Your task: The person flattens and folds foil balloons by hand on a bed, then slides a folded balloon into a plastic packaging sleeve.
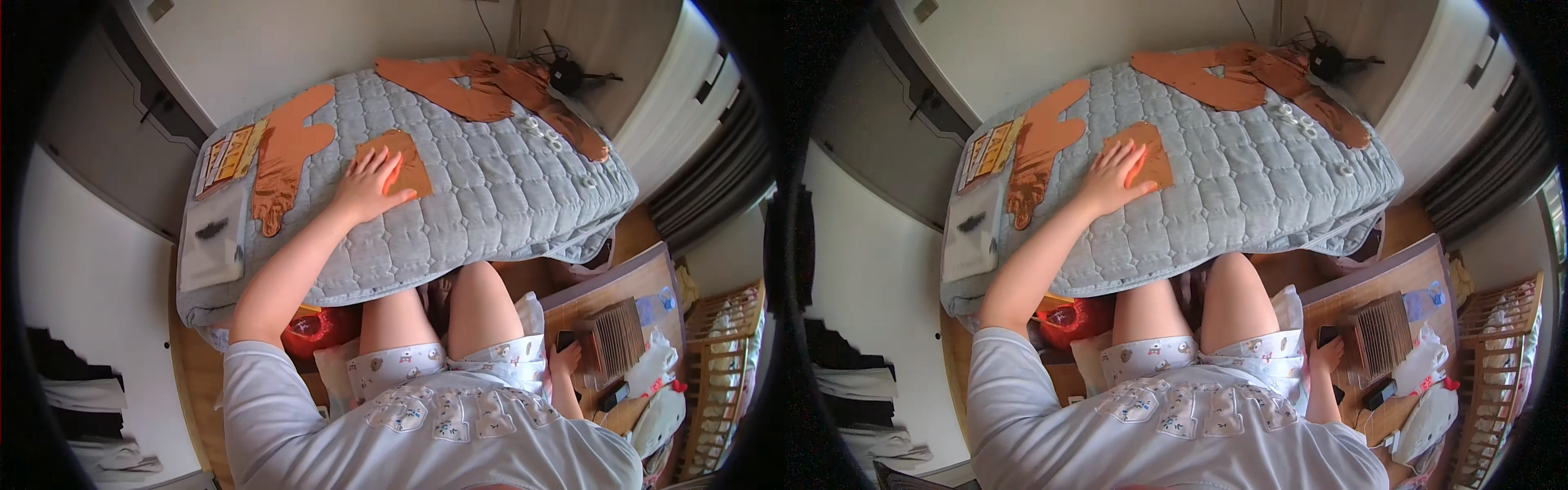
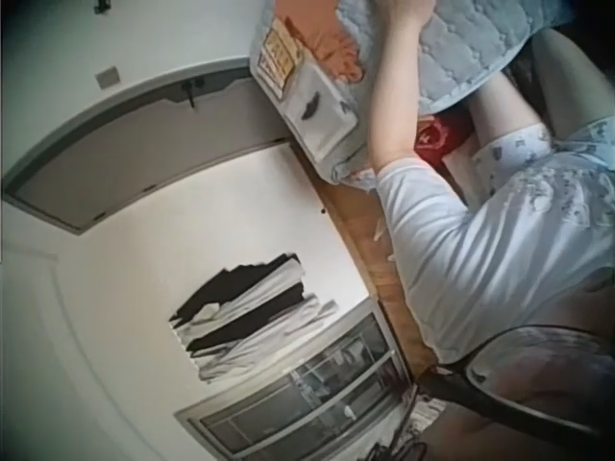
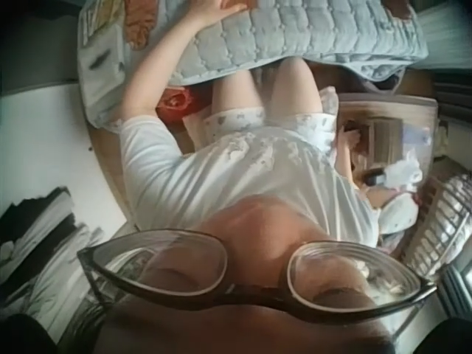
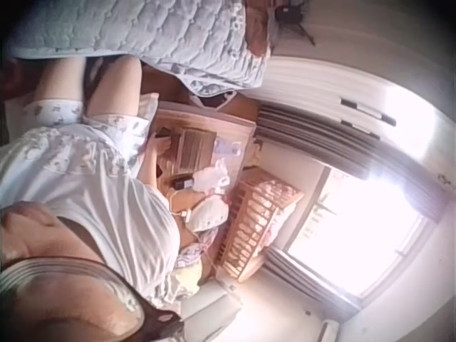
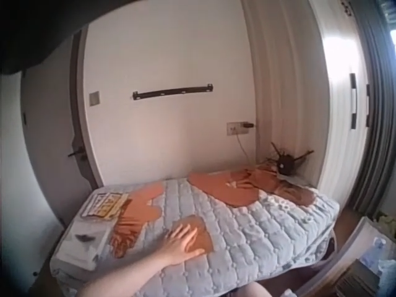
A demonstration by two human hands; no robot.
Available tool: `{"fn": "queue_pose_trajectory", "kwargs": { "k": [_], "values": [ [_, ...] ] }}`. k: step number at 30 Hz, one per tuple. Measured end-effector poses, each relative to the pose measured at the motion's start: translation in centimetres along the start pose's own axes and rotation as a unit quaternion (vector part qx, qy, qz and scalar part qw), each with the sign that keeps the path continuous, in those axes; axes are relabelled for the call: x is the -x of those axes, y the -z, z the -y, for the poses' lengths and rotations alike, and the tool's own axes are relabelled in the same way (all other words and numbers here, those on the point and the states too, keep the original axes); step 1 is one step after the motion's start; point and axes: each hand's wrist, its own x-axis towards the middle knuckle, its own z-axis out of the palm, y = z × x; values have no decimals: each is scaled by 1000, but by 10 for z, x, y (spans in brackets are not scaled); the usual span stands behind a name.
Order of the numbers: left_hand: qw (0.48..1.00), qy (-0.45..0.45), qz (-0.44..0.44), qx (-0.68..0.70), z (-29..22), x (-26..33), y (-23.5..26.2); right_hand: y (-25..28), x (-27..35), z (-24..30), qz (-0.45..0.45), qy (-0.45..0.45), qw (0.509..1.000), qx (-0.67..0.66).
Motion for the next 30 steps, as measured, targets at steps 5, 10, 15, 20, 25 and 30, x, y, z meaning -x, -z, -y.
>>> {"fn": "queue_pose_trajectory", "kwargs": {
  "k": [5,10,15,20,25,30],
  "values": [
    [1000,1,-11,15,3,5,2,103,-2,128,-97,336,881,-319],
    [1000,1,5,22,4,4,3,261,-5,322,-87,585,684,-428],
    [999,-14,-36,6,8,3,-7,308,-29,477,54,719,655,-225],
    [997,-34,-73,20,8,4,-9,296,-61,520,154,750,627,-143],
    [997,-29,-68,33,9,6,-6,298,-61,522,159,753,628,-115],
    [992,-20,25,123,25,5,0,293,-62,524,166,743,640,-104]
  ]
}}
